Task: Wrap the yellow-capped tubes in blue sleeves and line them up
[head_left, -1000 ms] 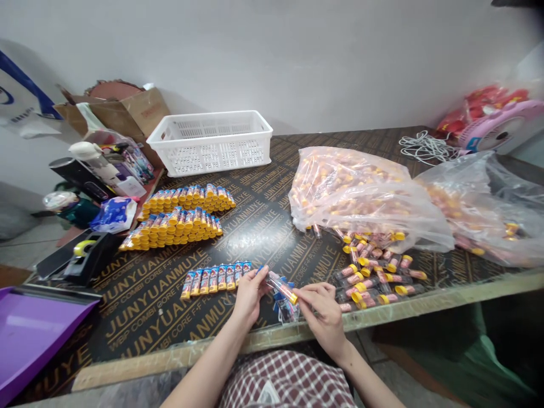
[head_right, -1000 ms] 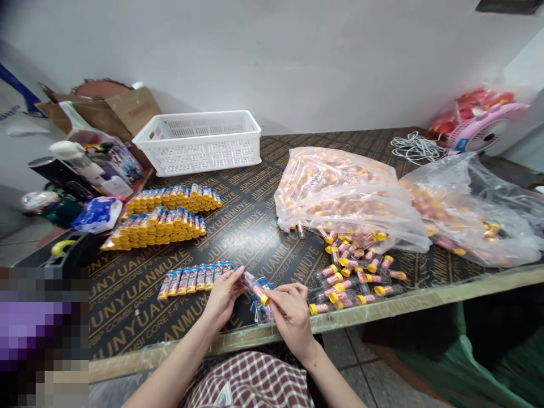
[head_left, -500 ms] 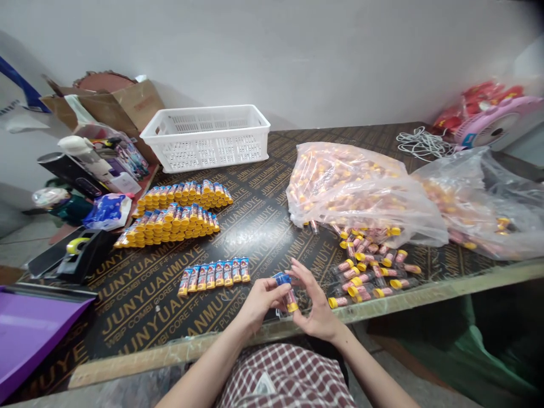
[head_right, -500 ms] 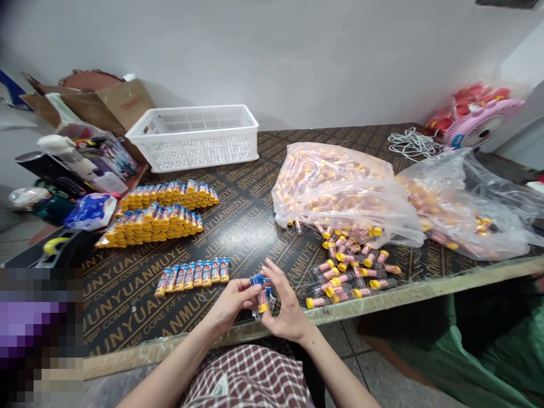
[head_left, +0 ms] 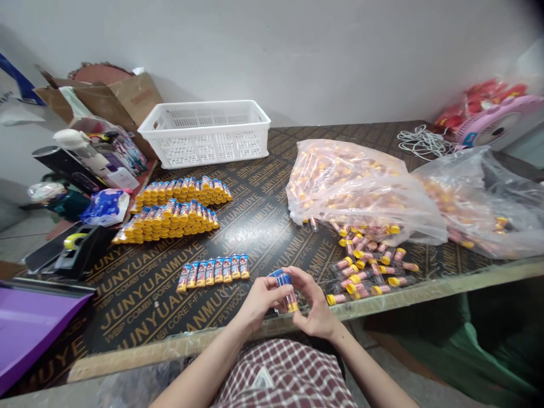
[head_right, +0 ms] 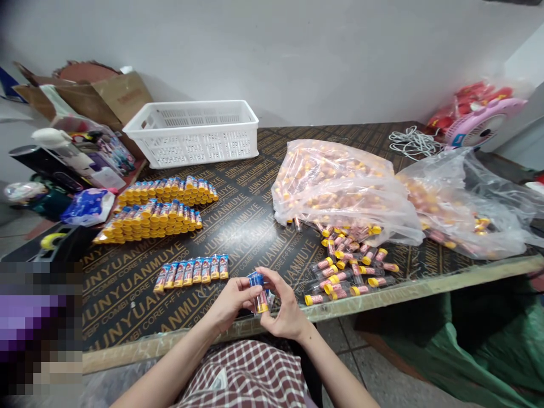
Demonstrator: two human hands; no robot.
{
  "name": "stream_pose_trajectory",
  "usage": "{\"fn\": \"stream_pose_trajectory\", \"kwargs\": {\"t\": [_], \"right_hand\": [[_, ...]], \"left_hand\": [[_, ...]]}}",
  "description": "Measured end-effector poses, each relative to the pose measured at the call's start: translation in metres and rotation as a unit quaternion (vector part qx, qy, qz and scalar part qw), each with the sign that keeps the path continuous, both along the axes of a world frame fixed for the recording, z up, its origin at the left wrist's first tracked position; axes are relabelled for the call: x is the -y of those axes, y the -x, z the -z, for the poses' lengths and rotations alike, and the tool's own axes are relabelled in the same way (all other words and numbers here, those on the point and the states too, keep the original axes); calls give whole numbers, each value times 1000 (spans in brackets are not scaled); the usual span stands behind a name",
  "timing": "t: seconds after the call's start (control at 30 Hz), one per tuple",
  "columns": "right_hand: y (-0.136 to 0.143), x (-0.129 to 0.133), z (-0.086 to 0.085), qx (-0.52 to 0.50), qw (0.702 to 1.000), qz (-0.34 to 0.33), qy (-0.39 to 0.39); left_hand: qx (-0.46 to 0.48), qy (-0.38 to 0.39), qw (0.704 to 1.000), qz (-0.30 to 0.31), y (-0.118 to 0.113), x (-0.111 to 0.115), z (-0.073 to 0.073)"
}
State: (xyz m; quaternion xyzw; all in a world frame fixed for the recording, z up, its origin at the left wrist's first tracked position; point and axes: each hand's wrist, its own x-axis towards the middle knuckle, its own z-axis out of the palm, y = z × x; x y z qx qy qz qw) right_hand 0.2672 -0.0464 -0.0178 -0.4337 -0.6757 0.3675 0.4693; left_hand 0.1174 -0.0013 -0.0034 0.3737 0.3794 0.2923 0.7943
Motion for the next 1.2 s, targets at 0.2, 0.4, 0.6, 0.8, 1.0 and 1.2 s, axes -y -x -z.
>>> {"fn": "stream_pose_trajectory", "kwargs": {"t": [0.2,0.4,0.6,0.8,1.0,1.2], "right_hand": [[1,1,1,-6,1000,4,-3],[2,1,2,-13,1000,7,1],[7,-5,4,-7,1000,-12,7],[22,-29,13,108,994,7,23],[49,-58,31,166,985,34,14],[74,-67,45,194,981,-20,-10]], "left_hand": [[2,3,1000,-8,0,1,0],[-3,9,1000,-13,1,1,-1],[-13,8,1000,-23,5,-2,0],[-300,-192,913,-197,84,-43,-2],[-652,-219,698,-201,206,-57,5],[-650,-193,723,-133,226,-55,31]]}}
